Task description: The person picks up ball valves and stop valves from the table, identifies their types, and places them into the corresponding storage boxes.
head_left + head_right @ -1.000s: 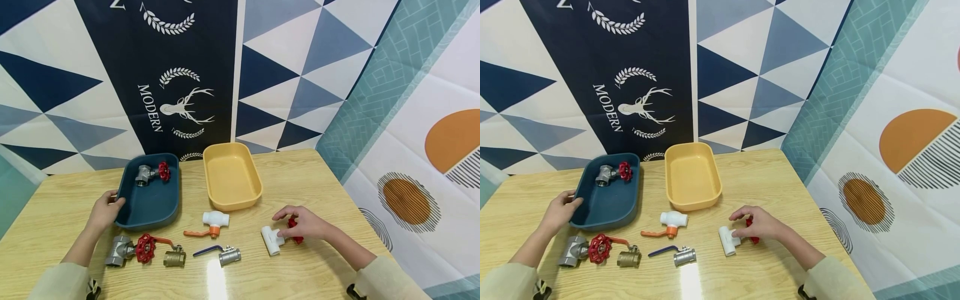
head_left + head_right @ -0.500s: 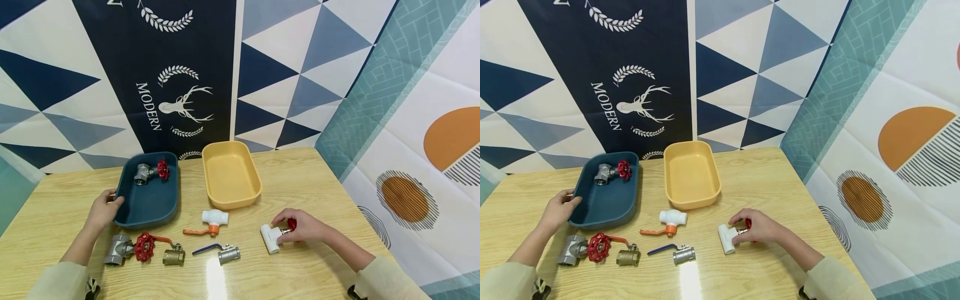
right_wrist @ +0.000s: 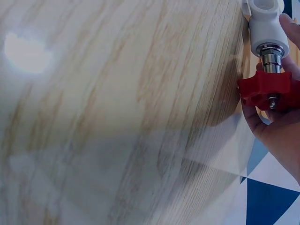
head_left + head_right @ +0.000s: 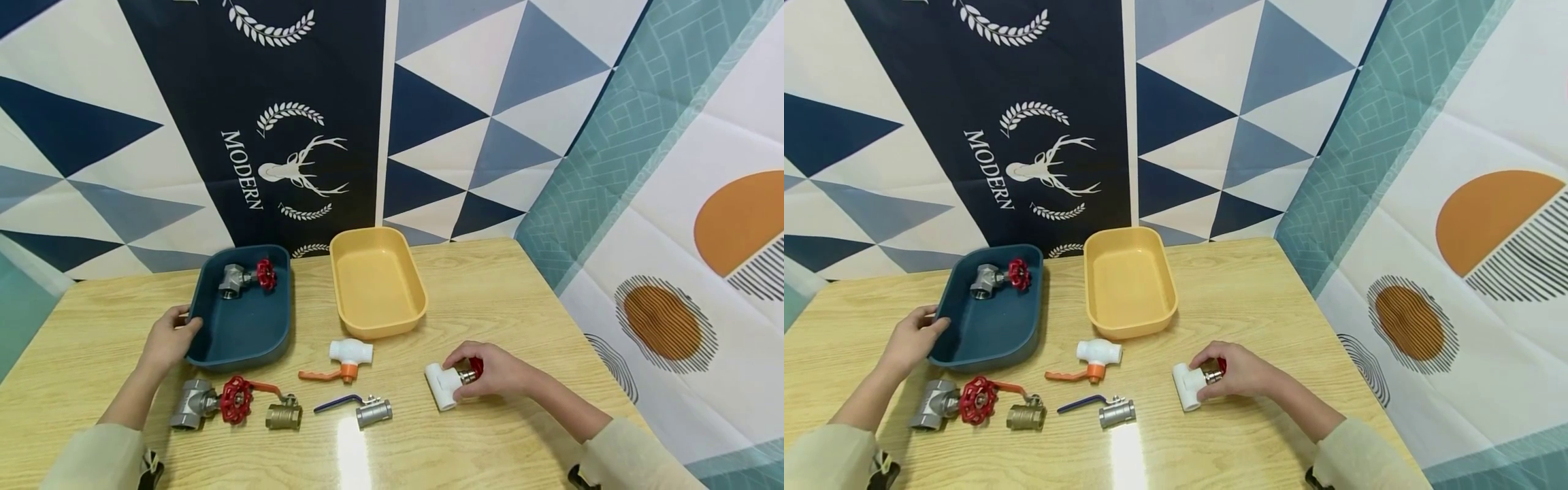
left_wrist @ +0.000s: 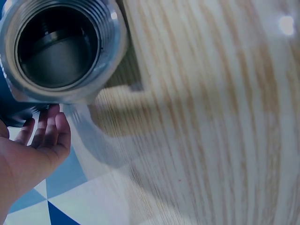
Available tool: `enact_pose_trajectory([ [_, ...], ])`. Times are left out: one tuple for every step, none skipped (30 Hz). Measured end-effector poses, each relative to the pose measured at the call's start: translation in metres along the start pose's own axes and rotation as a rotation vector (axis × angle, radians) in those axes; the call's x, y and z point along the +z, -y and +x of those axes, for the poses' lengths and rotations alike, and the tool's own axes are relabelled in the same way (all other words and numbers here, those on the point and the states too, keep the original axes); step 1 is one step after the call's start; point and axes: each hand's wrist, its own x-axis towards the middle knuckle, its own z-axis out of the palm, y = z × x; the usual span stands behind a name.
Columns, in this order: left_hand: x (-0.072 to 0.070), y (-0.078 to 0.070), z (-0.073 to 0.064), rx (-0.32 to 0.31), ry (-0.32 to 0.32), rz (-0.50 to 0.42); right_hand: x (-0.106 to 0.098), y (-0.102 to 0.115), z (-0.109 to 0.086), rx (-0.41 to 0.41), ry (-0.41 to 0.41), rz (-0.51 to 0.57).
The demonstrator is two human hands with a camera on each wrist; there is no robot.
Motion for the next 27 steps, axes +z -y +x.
enact_pose_trajectory([
  [0.0004, 0.0000, -0.0001, 0.003, -0.003, 0.001, -0.0002, 0.0002, -0.0001, 0.001, 0.003, -0.001],
  [0.0004, -0.0001, -0.0002, 0.002, -0.002, -0.002, -0.0003, 0.0002, -0.0001, 0.002, 0.006, -0.003],
  [0.0003, -0.0002, -0.0002, 0.001, -0.003, -0.002, -0.0003, 0.0005, -0.0002, 0.001, 0.008, -0.004],
  [0.0003, -0.0003, -0.0002, -0.001, -0.002, -0.002, -0.0003, 0.0009, -0.0002, 0.000, 0.007, -0.008],
  [0.0002, -0.0004, -0.0001, -0.003, -0.002, -0.001, -0.0002, 0.0012, -0.0002, -0.004, 0.006, -0.010],
  [0.0002, -0.0005, -0.0001, -0.005, -0.002, -0.002, -0.0001, 0.0018, -0.0002, -0.006, 0.004, -0.013],
  [-0.0002, -0.0005, 0.0001, -0.006, -0.001, -0.002, 0.0000, 0.0023, -0.0002, -0.008, 0.001, -0.014],
  [-0.0005, -0.0004, 0.0003, -0.007, 0.000, -0.001, 0.0001, 0.0027, -0.0001, -0.011, -0.002, -0.017],
  [-0.0008, -0.0003, 0.0004, -0.010, 0.001, -0.001, 0.0003, 0.0031, -0.0001, -0.014, -0.004, -0.019],
  [-0.0010, 0.0000, 0.0005, -0.011, 0.002, 0.001, 0.0004, 0.0034, -0.0001, -0.017, -0.005, -0.021],
  [-0.0011, 0.0002, 0.0005, -0.013, 0.003, 0.001, 0.0005, 0.0036, -0.0001, -0.020, -0.004, -0.022],
  [-0.0010, 0.0003, 0.0005, -0.015, 0.003, 0.001, 0.0006, 0.0038, -0.0003, -0.022, -0.003, -0.023],
  [-0.0009, 0.0003, 0.0006, -0.016, 0.003, 0.001, 0.0003, 0.0041, -0.0002, -0.023, 0.000, -0.023],
  [-0.0005, 0.0001, 0.0006, -0.018, 0.001, 0.001, 0.0001, 0.0043, -0.0001, -0.024, 0.003, -0.024],
  [-0.0002, -0.0003, 0.0004, -0.020, -0.001, 0.001, -0.0003, 0.0044, 0.0000, -0.025, 0.007, -0.027],
  [0.0004, -0.0005, 0.0004, -0.021, -0.003, 0.001, -0.0005, 0.0043, -0.0001, -0.023, 0.011, -0.028],
  [0.0009, -0.0006, 0.0003, -0.022, -0.005, 0.002, -0.0007, 0.0041, -0.0002, -0.020, 0.016, -0.030],
  [0.0011, -0.0009, 0.0003, -0.022, -0.006, 0.002, -0.0009, 0.0040, -0.0002, -0.016, 0.019, -0.033],
  [0.0010, -0.0011, 0.0003, -0.023, -0.006, 0.002, -0.0011, 0.0039, -0.0003, -0.011, 0.023, -0.034],
  [0.0008, -0.0012, 0.0002, -0.023, -0.004, 0.003, -0.0013, 0.0037, -0.0002, -0.008, 0.024, -0.036],
  [0.0009, -0.0013, 0.0002, -0.024, -0.004, 0.004, -0.0014, 0.0036, -0.0002, -0.005, 0.026, -0.039],
  [0.0009, -0.0013, 0.0002, -0.024, -0.003, 0.005, -0.0015, 0.0035, -0.0002, -0.001, 0.027, -0.040],
  [0.0008, -0.0015, 0.0000, -0.024, -0.001, 0.005, -0.0016, 0.0034, -0.0001, 0.000, 0.027, -0.041],
  [0.0007, -0.0018, -0.0001, -0.025, 0.000, 0.004, -0.0017, 0.0034, 0.0000, 0.000, 0.027, -0.042],
  [0.0008, -0.0020, -0.0003, -0.025, -0.001, 0.004, -0.0017, 0.0033, 0.0001, 0.001, 0.027, -0.041],
  [0.0008, -0.0023, -0.0006, -0.025, -0.001, 0.005, -0.0016, 0.0033, 0.0003, 0.000, 0.027, -0.041],
  [0.0008, -0.0027, -0.0007, -0.025, -0.003, 0.005, -0.0016, 0.0033, 0.0004, 0.002, 0.027, -0.039],
])
